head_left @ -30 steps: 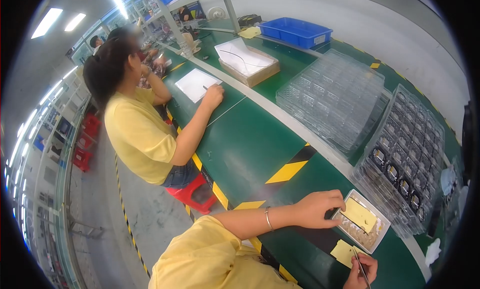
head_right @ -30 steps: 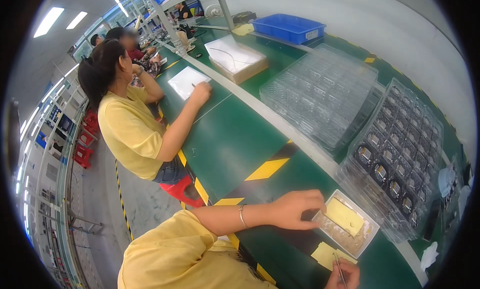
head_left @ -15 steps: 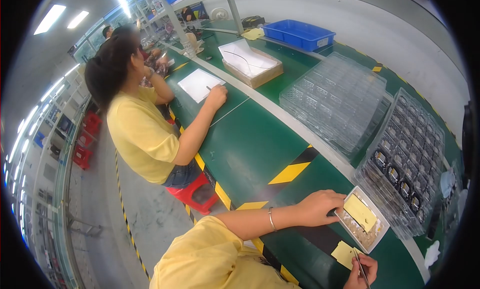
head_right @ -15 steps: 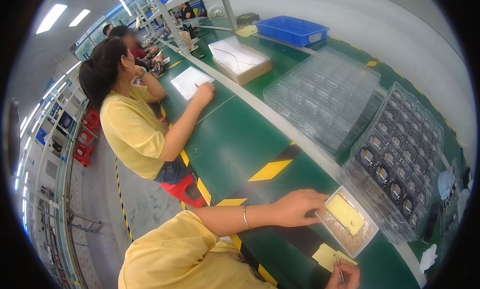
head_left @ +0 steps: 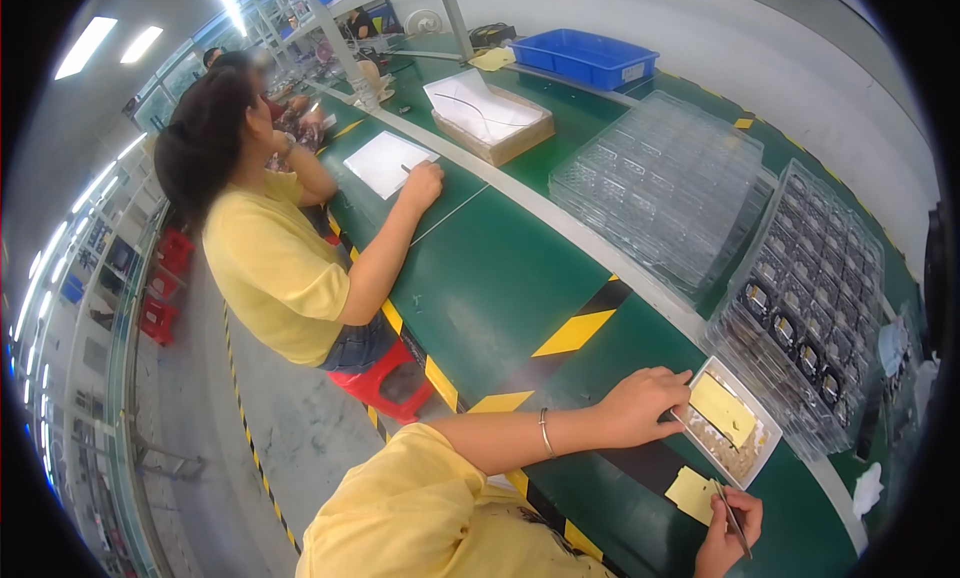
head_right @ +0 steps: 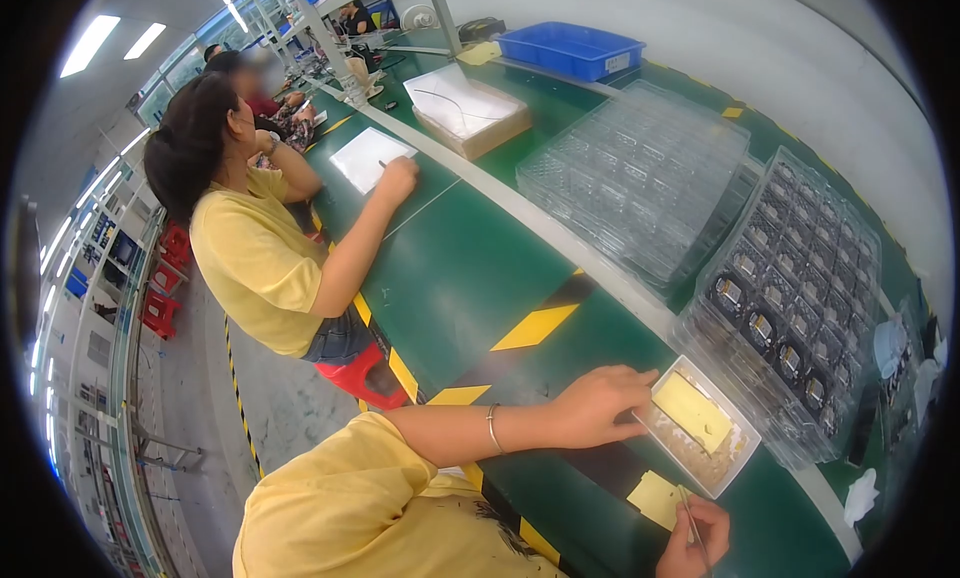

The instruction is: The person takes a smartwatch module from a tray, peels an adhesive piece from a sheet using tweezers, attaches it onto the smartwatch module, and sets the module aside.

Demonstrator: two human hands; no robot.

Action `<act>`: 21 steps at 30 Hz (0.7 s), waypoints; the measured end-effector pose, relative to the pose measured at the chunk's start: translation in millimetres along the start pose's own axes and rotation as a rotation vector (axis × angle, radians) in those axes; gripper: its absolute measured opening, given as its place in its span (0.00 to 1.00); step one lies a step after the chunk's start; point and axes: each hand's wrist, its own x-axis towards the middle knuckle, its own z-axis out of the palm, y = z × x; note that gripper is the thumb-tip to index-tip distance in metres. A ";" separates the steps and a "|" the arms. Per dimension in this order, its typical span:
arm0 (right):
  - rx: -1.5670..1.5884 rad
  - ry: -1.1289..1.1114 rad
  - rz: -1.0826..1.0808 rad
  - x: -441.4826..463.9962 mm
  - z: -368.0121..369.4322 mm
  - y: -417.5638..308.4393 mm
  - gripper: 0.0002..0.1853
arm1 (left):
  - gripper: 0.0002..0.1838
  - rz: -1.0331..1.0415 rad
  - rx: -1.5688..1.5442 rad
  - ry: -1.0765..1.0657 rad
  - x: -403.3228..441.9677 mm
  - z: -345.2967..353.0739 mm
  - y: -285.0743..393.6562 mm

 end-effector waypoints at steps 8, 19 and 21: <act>0.007 0.022 -0.022 -0.6 0.8 -2.1 0.06 | 0.12 0.005 -0.021 0.074 -2.7 -1.4 2.4; 0.190 0.084 0.081 1.2 -1.2 8.5 0.08 | 0.05 0.176 -0.192 0.154 -4.2 -15.0 7.2; 0.168 0.051 0.019 1.0 -1.7 13.3 0.08 | 0.05 0.203 -0.199 0.181 -5.9 -14.8 10.9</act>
